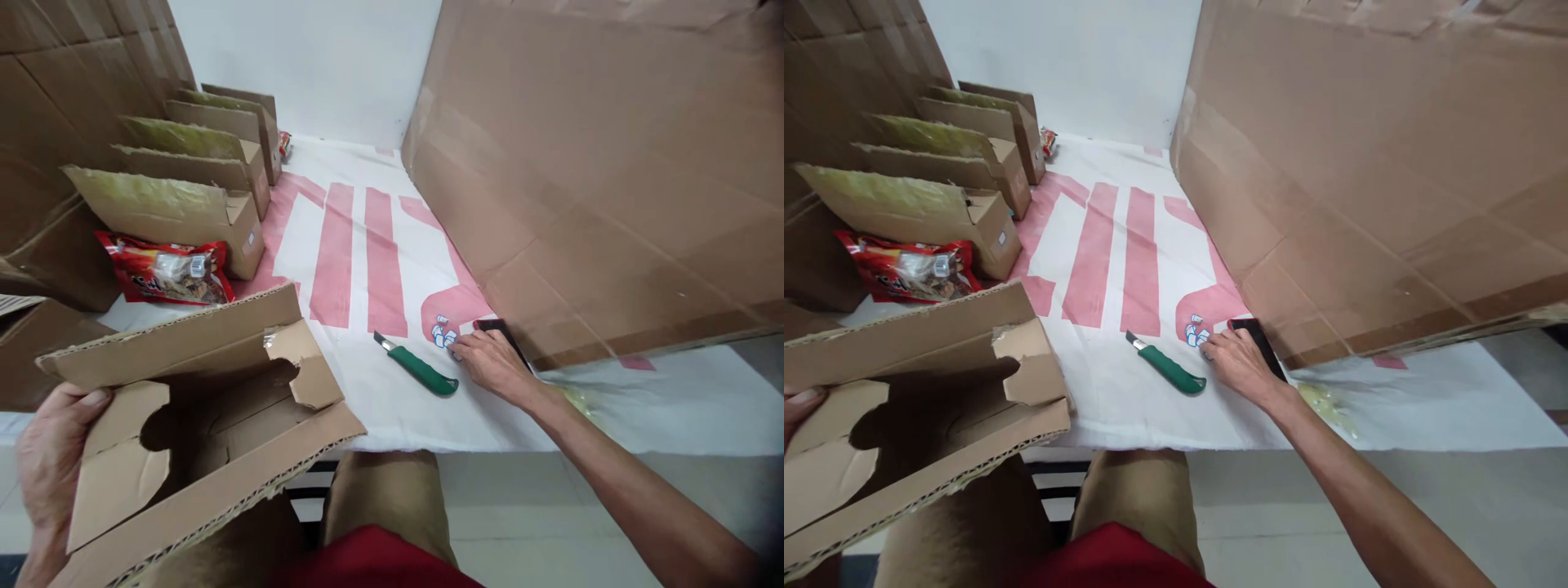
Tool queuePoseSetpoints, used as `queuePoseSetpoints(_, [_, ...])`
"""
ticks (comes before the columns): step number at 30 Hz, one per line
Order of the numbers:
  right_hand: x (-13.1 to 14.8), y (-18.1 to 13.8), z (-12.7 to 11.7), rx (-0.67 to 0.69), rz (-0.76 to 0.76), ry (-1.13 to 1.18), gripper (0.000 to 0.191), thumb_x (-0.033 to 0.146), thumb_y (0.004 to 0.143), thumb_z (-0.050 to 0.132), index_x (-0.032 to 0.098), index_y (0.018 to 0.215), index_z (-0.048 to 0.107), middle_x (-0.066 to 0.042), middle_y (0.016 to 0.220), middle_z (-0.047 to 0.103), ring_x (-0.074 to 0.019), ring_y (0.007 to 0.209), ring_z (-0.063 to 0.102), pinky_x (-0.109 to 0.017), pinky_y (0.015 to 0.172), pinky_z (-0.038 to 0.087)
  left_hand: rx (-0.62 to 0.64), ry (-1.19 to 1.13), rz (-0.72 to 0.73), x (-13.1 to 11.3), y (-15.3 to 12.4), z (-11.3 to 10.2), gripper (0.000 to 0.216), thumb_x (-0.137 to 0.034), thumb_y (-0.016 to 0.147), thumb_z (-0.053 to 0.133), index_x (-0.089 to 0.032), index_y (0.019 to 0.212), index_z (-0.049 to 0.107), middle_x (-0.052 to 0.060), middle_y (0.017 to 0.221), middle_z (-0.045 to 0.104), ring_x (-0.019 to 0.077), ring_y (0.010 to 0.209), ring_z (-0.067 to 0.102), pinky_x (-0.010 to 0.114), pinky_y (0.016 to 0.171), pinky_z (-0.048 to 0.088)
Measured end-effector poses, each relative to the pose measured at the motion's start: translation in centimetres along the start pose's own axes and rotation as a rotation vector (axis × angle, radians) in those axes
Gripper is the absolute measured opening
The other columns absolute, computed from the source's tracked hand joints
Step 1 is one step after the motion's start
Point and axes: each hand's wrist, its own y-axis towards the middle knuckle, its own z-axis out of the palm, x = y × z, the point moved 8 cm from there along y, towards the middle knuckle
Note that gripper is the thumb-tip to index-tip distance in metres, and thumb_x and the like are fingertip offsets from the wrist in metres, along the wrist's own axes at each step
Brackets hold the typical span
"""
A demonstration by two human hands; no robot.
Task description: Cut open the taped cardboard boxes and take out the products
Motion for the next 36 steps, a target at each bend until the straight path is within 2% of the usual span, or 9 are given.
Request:
queuePoseSetpoints(4, [-0.5, -0.6, -3.1, -0.084, 0.037, 0.040, 0.034, 0.016, 0.098, 0.048, 0.024, 0.102, 0.082, -0.009, 0.104, 0.084, -0.0282, 0.093, 0.076, -0.041, 0.081, 0.048, 0.033, -0.280, -0.031, -0.7, -1.5, 1.2, 0.023, -0.029, 0.052, 0.077, -0.021, 0.069, 0.062, -0.008, 0.060, 0.062, 0.0106, 0.056, 0.050, 0.018, 0.048, 0.040])
queuePoseSetpoints(8, [3.4, 0.7, -5.9, -0.229, -0.023, 0.394, 0.037, 0.050, 0.098, 0.061, 0.031, 0.126, 0.076, -0.009, 0.127, 0.079, -0.0363, 0.115, 0.074, -0.052, 0.098, 0.056, 0.180, -0.564, 0.062, -1.1, -2.1, 2.0, 0.034, -0.041, 0.068, 0.083, -0.022, 0.090, 0.067, -0.003, 0.069, 0.070, 0.0143, 0.061, 0.060, 0.025, 0.055, 0.049])
queuePoseSetpoints(13, [12.7, 6.3, -5.8, -0.008, -0.224, 0.851, 0.120, 0.068, 0.072, 0.086, 0.041, 0.171, 0.024, -0.013, 0.171, 0.043, -0.0431, 0.138, 0.062, -0.057, 0.104, 0.059, 0.262, -0.700, 0.168, -0.6, -1.6, 1.5, 0.055, -0.047, 0.065, 0.089, -0.020, 0.111, 0.073, 0.006, 0.103, 0.079, 0.0222, 0.097, 0.073, 0.034, 0.087, 0.058])
queuePoseSetpoints(17, [17.5, 10.2, -7.2, 0.028, -0.441, 1.144, 0.134, 0.083, 0.070, 0.079, 0.043, 0.172, 0.002, -0.013, 0.180, 0.022, -0.0411, 0.160, 0.034, -0.062, 0.122, 0.042, 0.373, -0.759, 0.226, -1.0, -2.6, 2.7, 0.061, -0.041, 0.072, 0.089, -0.022, 0.127, 0.069, 0.010, 0.123, 0.076, 0.0259, 0.113, 0.072, 0.037, 0.098, 0.056])
queuePoseSetpoints(20, [18.5, 10.8, -8.0, -0.038, -0.501, 1.216, 0.130, 0.085, 0.070, 0.077, 0.043, 0.172, 0.008, -0.013, 0.177, 0.029, -0.0403, 0.160, 0.033, -0.064, 0.125, 0.036, 0.361, -0.801, 0.226, -0.9, -2.8, 3.3, 0.037, -0.038, 0.075, 0.088, -0.021, 0.104, 0.072, 0.008, 0.115, 0.077, 0.0251, 0.116, 0.071, 0.035, 0.099, 0.053])
queuePoseSetpoints(24, [18.3, 9.2, -8.4, -0.208, -0.404, 1.199, 0.100, 0.060, 0.091, 0.073, 0.042, 0.171, 0.014, -0.012, 0.168, 0.045, -0.0340, 0.151, 0.050, -0.054, 0.120, 0.047, 0.341, -0.809, 0.211, -0.8, -2.5, 3.8, 0.023, -0.033, 0.075, 0.087, -0.020, 0.081, 0.069, 0.007, 0.110, 0.074, 0.0259, 0.121, 0.067, 0.034, 0.103, 0.049])
queuePoseSetpoints(27, [18.8, 8.1, -8.8, -0.266, -0.389, 1.084, 0.091, 0.049, 0.095, 0.071, 0.040, 0.170, 0.020, -0.012, 0.167, 0.045, -0.0327, 0.149, 0.053, -0.049, 0.118, 0.051, 0.339, -0.808, 0.177, -1.0, -2.4, 4.1, 0.019, -0.030, 0.074, 0.084, -0.020, 0.080, 0.070, 0.007, 0.112, 0.073, 0.0249, 0.117, 0.067, 0.032, 0.097, 0.049])
queuePoseSetpoints(31, [19.8, 9.2, -9.3, -0.262, -0.482, 0.920, 0.091, 0.059, 0.086, 0.079, 0.033, 0.164, 0.038, -0.013, 0.169, 0.040, -0.0379, 0.158, 0.039, -0.050, 0.123, 0.044, 0.371, -0.803, 0.159, -1.8, -2.4, 4.6, 0.016, -0.027, 0.069, 0.082, -0.019, 0.077, 0.070, 0.006, 0.109, 0.073, 0.0241, 0.111, 0.065, 0.030, 0.092, 0.049])
queuePoseSetpoints(36, [19.9, 11.7, -9.5, -0.250, -0.505, 1.035, 0.081, 0.067, 0.079, 0.081, 0.030, 0.148, 0.056, -0.015, 0.164, 0.049, -0.0377, 0.151, 0.049, -0.044, 0.114, 0.053, 0.385, -0.870, 0.069, -1.1, -1.8, 4.9, 0.031, -0.033, 0.065, 0.083, -0.019, 0.091, 0.073, 0.009, 0.116, 0.073, 0.0258, 0.106, 0.066, 0.034, 0.090, 0.049])
